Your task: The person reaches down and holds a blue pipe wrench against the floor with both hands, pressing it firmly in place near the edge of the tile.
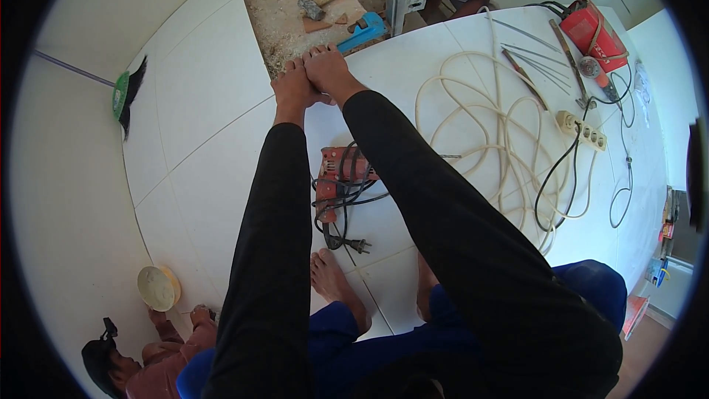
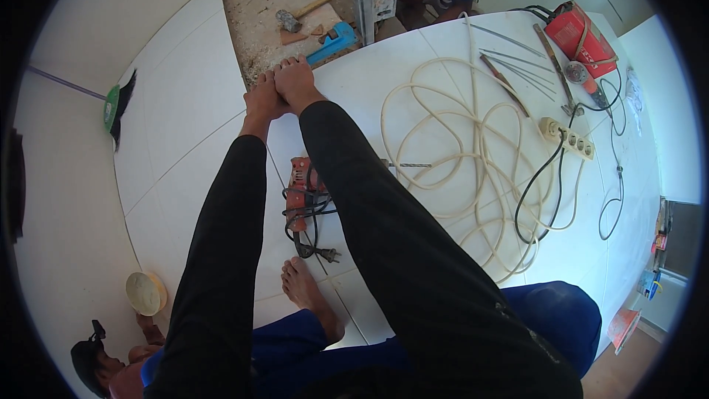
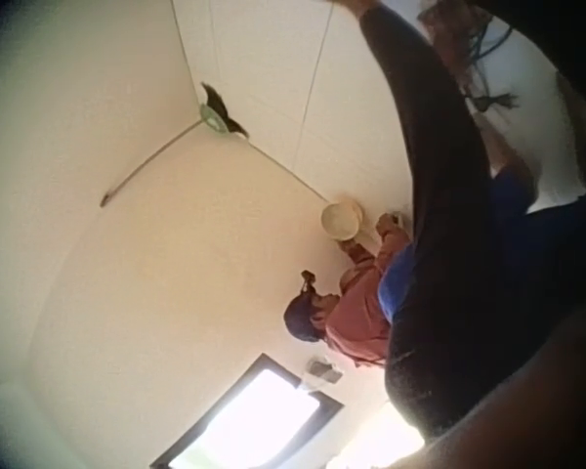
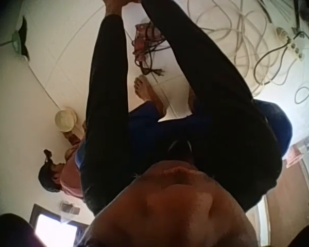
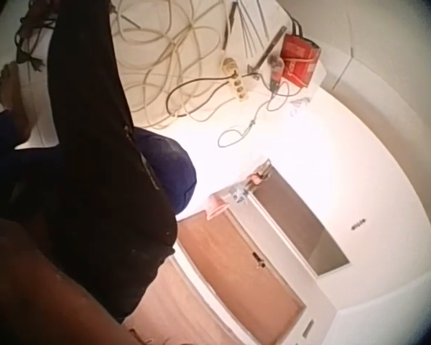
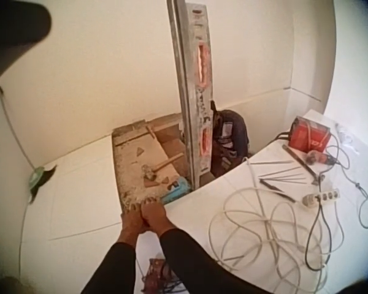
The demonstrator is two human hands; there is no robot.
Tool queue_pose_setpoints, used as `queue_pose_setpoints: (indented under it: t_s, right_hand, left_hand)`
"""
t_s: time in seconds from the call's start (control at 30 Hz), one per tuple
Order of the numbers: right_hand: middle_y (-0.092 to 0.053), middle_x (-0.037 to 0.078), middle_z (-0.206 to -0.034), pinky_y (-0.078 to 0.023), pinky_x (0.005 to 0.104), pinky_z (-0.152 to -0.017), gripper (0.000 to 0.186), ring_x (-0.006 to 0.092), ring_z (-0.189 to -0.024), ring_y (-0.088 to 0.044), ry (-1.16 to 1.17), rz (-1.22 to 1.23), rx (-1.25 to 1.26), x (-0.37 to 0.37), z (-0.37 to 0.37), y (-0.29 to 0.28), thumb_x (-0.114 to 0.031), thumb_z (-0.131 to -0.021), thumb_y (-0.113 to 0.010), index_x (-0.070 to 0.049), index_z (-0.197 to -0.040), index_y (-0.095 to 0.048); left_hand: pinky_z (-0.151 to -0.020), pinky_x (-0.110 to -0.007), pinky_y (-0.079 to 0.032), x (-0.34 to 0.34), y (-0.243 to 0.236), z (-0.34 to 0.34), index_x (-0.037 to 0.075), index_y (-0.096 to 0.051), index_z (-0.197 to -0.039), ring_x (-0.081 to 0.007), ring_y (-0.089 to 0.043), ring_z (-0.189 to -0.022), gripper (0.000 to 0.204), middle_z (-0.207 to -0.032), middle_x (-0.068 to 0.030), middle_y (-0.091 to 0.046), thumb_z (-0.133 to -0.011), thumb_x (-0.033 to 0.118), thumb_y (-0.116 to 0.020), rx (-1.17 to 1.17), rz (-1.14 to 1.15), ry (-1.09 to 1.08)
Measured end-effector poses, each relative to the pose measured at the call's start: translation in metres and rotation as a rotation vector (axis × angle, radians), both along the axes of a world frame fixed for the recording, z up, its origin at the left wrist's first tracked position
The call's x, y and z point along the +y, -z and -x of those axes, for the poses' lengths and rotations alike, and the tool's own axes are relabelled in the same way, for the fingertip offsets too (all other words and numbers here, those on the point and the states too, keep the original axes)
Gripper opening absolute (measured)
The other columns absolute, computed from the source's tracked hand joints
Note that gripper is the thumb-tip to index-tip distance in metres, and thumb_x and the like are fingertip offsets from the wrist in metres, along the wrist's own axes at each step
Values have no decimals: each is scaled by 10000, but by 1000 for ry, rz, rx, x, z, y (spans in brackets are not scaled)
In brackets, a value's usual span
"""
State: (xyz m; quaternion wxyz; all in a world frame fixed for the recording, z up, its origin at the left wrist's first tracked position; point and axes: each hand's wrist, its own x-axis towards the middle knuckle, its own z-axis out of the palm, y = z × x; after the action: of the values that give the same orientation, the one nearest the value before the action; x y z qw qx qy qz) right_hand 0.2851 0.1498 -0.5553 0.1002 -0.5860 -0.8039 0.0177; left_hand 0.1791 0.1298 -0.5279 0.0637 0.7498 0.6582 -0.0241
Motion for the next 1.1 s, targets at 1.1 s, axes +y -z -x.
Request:
queue_pose_setpoints:
  t_s: [1.1]
  right_hand:
    - [-657, 120, -1259, -396, 468, -1052, 319, 265, -1230, -590, 3, -12, -21, -1, 1, -3, -246, -965, -525, -73, -1203, -645]
  left_hand:
    - [-1008, -527, -492, 0, -4, 2, 125, -462, -1379, -375, -592, -1248, 1093, -1367, -95, -567, -486, 503, -967, 30, 8, 7]
